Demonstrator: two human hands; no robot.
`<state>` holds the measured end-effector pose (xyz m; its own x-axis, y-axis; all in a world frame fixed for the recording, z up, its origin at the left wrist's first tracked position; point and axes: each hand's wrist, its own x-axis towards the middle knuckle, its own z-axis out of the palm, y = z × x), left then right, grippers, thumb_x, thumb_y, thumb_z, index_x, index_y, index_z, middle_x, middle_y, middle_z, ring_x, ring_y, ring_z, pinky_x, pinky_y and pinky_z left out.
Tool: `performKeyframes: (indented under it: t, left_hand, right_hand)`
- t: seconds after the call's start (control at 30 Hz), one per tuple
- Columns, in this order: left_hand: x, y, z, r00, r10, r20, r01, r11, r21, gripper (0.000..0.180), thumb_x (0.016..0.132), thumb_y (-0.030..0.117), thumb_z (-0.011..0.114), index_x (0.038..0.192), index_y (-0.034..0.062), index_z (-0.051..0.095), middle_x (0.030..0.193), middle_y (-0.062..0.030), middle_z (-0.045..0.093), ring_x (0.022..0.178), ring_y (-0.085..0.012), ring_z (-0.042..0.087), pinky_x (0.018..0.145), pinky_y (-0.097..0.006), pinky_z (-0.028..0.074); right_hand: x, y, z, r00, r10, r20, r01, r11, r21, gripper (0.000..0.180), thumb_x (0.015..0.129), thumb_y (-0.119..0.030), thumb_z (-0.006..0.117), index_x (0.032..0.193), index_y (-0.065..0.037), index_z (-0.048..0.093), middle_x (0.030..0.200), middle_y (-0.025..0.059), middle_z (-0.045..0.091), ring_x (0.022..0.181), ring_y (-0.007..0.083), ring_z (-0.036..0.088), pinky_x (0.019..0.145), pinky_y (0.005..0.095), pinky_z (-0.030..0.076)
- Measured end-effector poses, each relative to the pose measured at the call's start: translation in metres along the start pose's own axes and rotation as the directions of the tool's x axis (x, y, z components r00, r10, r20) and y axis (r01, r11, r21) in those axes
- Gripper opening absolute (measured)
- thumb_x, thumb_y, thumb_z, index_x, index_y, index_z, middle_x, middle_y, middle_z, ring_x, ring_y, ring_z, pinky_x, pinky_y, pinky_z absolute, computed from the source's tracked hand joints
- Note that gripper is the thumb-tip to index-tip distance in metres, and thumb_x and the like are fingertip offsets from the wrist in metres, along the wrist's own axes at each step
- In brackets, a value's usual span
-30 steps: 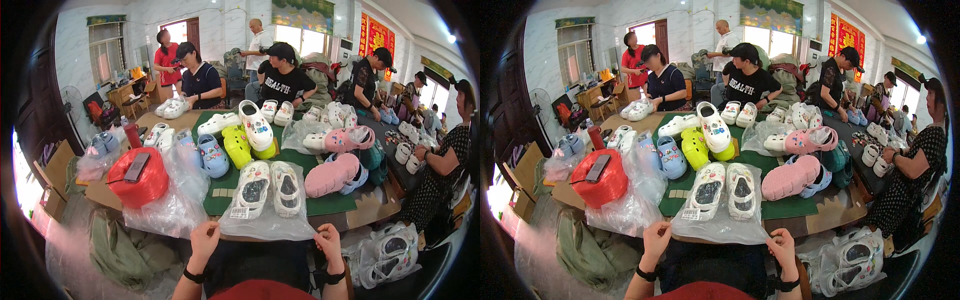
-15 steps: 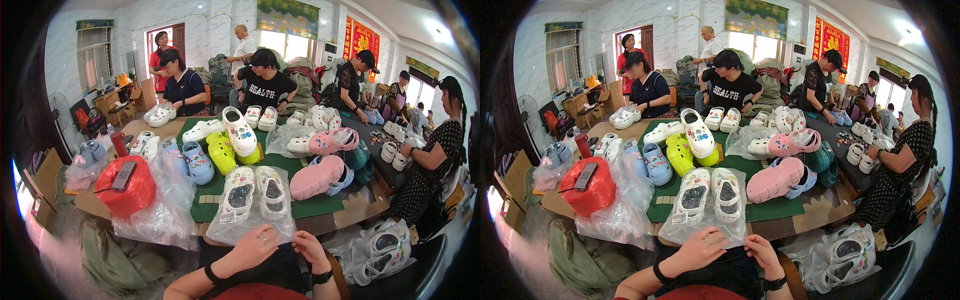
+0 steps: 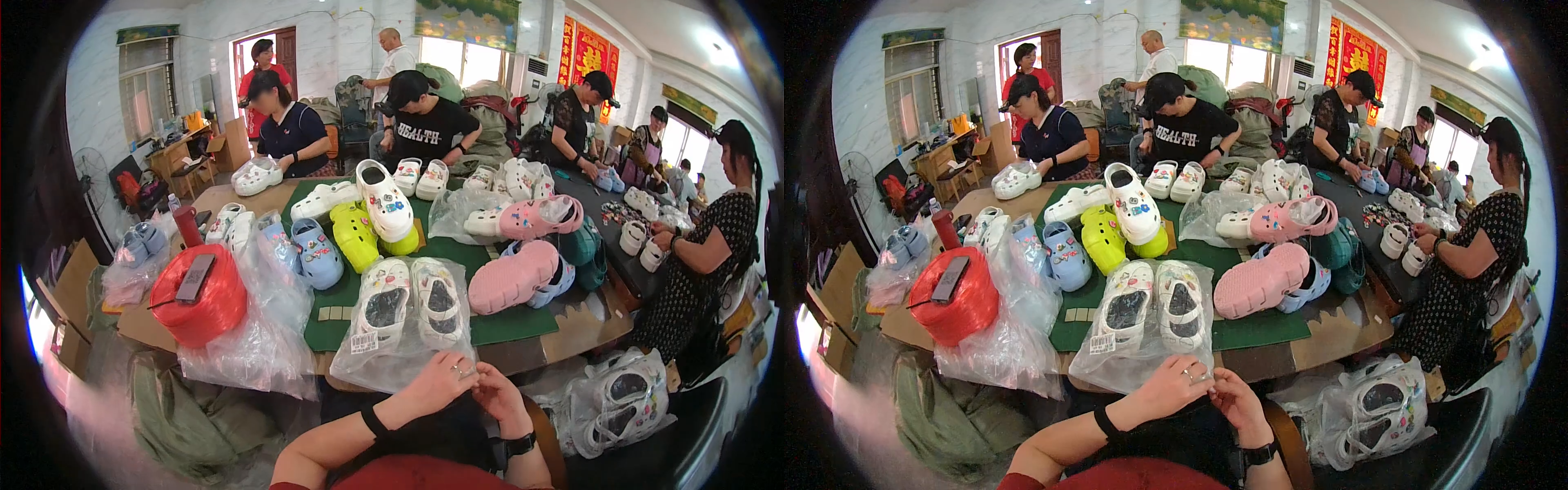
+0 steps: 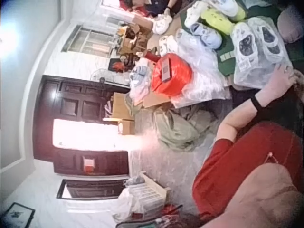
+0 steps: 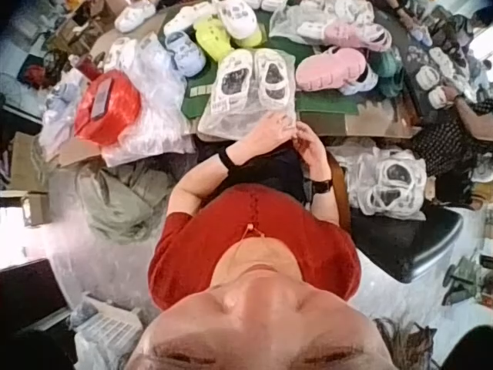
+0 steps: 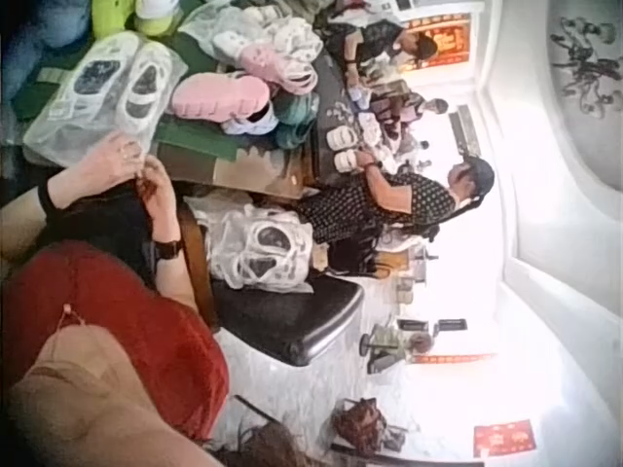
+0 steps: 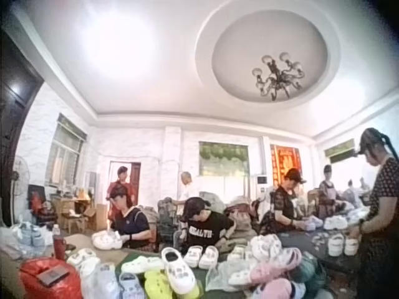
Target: Putting decorated clogs into plastic bags for packaging.
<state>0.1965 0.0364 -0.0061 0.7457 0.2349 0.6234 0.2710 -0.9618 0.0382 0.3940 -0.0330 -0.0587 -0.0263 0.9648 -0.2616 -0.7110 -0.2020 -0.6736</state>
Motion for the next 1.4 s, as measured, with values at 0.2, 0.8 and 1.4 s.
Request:
performKeyframes:
  t: [0.2,0.8,1.4]
  left_hand:
    - [-0.006,-0.004,0.008,0.998,0.040,0.047,-0.042,0.999,0.026,0.024,0.083,0.015,0.061,0.105,0.0113,0.068,0.097,-0.0037,0.059,0.100,-0.0236,0.058,0.084,-0.036,0.050]
    - [0.000,-0.001,0.020,0.996,0.088,0.023,-0.088,0.996,0.011,0.017,0.080,0.018,0.068,0.094,0.0095,0.067,0.091,-0.0013,0.059,0.091,-0.0194,0.059,0.076,-0.033,0.050]
    - [-0.106,-0.049,-0.093,0.938,-0.331,-0.101,0.345,0.921,0.181,0.017,0.076,0.013,0.076,0.089,0.0126,0.066,0.092,-0.0012,0.064,0.090,-0.0248,0.062,0.079,-0.040,0.049]
  right_hand:
    - [0.001,-0.001,-0.006,0.999,-0.044,0.006,0.044,0.998,-0.045,0.032,0.091,-0.004,0.065,0.121,-0.006,0.056,0.088,0.0017,0.064,0.083,0.0155,0.064,0.076,0.0277,0.051]
    - [0.002,0.002,-0.005,0.991,-0.124,-0.057,0.116,0.985,-0.128,0.015,0.091,-0.002,0.059,0.104,-0.009,0.061,0.082,-0.0005,0.061,0.074,0.0106,0.059,0.068,0.0236,0.046]
    - [0.006,-0.024,-0.023,0.908,-0.381,-0.176,0.334,0.909,-0.250,0.020,0.083,0.008,0.061,0.088,-0.009,0.052,0.074,0.0019,0.059,0.064,0.0090,0.050,0.059,0.0224,0.038]
